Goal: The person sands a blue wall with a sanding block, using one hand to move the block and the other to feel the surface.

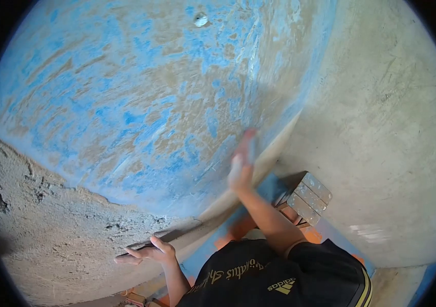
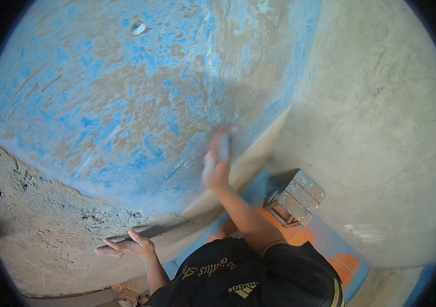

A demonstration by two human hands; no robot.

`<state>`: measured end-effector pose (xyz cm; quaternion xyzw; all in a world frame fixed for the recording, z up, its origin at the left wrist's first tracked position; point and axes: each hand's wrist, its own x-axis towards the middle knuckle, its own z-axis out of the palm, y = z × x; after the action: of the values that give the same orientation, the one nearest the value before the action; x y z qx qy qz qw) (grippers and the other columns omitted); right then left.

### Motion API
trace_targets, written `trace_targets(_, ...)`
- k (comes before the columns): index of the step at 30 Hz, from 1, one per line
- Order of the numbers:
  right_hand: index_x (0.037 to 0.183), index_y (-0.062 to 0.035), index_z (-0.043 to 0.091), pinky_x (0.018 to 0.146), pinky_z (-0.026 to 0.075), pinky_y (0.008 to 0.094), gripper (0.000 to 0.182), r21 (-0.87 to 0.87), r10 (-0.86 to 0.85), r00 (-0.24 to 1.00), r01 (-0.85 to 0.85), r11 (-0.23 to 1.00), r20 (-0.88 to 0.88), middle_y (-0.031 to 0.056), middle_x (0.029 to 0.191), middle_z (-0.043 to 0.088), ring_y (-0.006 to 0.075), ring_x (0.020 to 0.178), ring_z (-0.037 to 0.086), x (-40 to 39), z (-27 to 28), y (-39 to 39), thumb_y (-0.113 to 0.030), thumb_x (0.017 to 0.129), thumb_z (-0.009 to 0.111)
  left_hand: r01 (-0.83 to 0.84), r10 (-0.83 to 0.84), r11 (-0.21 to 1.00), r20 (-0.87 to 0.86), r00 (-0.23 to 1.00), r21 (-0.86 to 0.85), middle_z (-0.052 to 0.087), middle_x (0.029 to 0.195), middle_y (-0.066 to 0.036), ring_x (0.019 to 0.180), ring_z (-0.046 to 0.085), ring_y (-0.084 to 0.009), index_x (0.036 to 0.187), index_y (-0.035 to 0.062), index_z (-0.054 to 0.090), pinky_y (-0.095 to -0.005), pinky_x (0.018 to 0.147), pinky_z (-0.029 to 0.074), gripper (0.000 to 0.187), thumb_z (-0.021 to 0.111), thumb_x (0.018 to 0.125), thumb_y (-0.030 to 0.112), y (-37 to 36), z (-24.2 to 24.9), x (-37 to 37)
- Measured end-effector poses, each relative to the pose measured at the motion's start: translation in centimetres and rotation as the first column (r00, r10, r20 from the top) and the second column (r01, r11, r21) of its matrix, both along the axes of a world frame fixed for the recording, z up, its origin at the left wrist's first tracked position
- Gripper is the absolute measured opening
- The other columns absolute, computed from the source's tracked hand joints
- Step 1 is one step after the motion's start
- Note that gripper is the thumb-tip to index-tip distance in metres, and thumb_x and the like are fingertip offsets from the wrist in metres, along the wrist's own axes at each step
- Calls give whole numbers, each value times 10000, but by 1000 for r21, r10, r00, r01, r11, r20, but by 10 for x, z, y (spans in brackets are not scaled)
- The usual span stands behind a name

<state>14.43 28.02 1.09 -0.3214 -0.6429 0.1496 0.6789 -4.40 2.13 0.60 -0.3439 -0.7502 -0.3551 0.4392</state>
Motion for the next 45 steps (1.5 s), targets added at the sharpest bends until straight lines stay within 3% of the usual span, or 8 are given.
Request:
trace_targets(2,1463,54,511,1226,172,630,541,-74,-3,926,-27,997,-377,277,1581,413,473,1531,257,-3,54,18,-186,982,569,41,-41,999,28,999,-11,-209,1676,-273,1546,-220,-455,1632,13,82,-688,1191,-19,833,486,1070,478,-5,2,2)
trace_targets(11,1454,98,501,1224,284,480,510,319,-51,975,-20,948,214,228,1596,433,394,1545,281,-19,-10,-45,-101,988,553,36,-36,999,43,998,-17,-211,1663,-310,1540,-213,-480,1641,19,75,-710,1172,-37,876,464,1057,544,-7,-3,1)
trace_targets(15,1471,83,500,1220,285,472,486,-200,-111,875,17,980,-471,239,1579,452,402,1519,335,16,31,40,-65,1010,461,18,-18,999,5,1000,-38,-180,1669,-315,1543,-198,-482,1643,22,79,-717,1171,-23,869,466,1060,537,-10,-8,-2)
trace_targets(21,1493,97,458,1200,305,398,511,193,-3,988,-27,981,152,263,1563,459,348,1468,425,50,67,38,23,991,400,-2,1,1000,-20,1000,-22,-122,1683,-305,1555,-122,-499,1648,39,89,-735,1166,22,850,482,1061,513,-6,-5,2)
trace_targets(24,1481,99,467,1211,292,401,503,22,50,991,-47,999,-123,268,1548,470,363,1473,418,58,43,75,13,988,423,-28,28,1000,-27,999,0,-115,1685,-304,1556,-110,-499,1646,42,103,-735,1165,34,853,488,1057,524,-4,-7,0)
trace_targets(30,1431,105,514,1216,307,442,464,245,-71,963,5,969,261,266,1507,514,405,1452,438,85,82,62,-30,989,472,-81,70,993,117,991,84,-83,1693,-282,1572,-47,-467,1632,47,139,-712,1183,64,837,479,1052,546,6,-1,16)
trace_targets(42,1315,62,619,1162,343,590,495,335,-55,954,-49,941,293,210,1405,612,539,1372,459,149,51,152,-157,876,680,27,-30,990,19,999,136,22,1701,-265,1587,44,-399,1633,-29,33,-566,1261,89,853,473,1068,433,75,29,82)
trace_targets(45,1338,-53,644,1169,344,581,458,24,-126,992,126,992,14,188,1406,621,532,1370,465,159,57,182,-171,896,663,46,-42,991,-33,999,125,24,1701,-264,1586,38,-403,1634,-23,44,-576,1257,88,849,478,1067,437,101,34,103)
